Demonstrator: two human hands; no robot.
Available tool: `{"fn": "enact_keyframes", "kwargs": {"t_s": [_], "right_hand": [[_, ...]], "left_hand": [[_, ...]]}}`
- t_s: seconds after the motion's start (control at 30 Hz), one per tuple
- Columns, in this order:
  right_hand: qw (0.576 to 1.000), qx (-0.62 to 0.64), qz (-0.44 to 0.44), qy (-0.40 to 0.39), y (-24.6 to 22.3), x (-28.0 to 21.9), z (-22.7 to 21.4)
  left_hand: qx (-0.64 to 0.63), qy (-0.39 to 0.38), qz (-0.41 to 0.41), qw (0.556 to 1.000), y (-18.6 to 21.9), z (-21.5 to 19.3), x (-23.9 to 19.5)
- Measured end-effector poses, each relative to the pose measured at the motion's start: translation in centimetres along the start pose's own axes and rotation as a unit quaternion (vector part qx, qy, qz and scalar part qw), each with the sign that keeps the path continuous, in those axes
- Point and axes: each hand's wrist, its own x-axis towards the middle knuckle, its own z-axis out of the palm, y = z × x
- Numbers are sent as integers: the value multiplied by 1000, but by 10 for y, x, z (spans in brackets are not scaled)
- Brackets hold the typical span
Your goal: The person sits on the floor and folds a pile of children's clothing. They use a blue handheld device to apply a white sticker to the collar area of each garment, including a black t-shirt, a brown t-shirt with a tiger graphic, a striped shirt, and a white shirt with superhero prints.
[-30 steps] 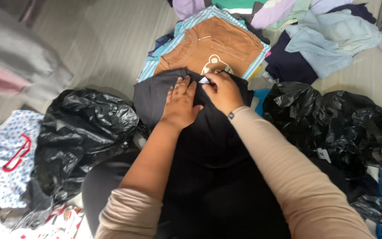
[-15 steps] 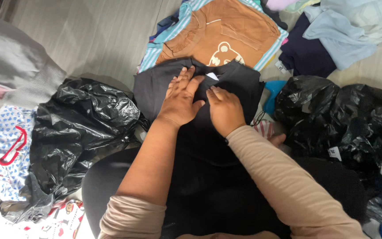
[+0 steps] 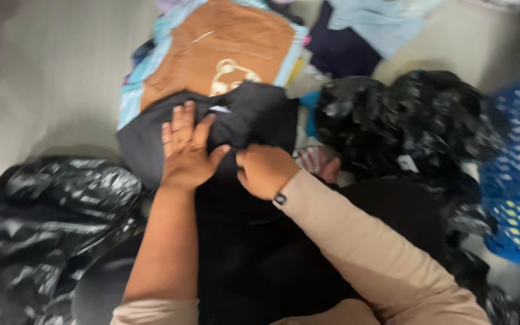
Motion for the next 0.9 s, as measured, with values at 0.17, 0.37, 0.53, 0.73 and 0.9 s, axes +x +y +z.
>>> {"fn": "enact_keyframes", "kwargs": {"t_s": [0.17,0.37,0.53,0.73,0.9], "right_hand": [[986,11,132,-105,46,-64,-71],[970,192,53,-137,197,-39,-48],[966,75,232,-83,313,-28,19],[953,123,267,69,388,-14,90],[920,217,318,69,352,-21,78]], "left_hand": [[29,-14,-67,997,3,6,-6],[53,-63,-113,990,10,8,-9],[45,-27,-123,991,10,17,-10],[39,-18,-126,991,11,19,-6],[39,-14,-140,989,9,24,-2]]}}
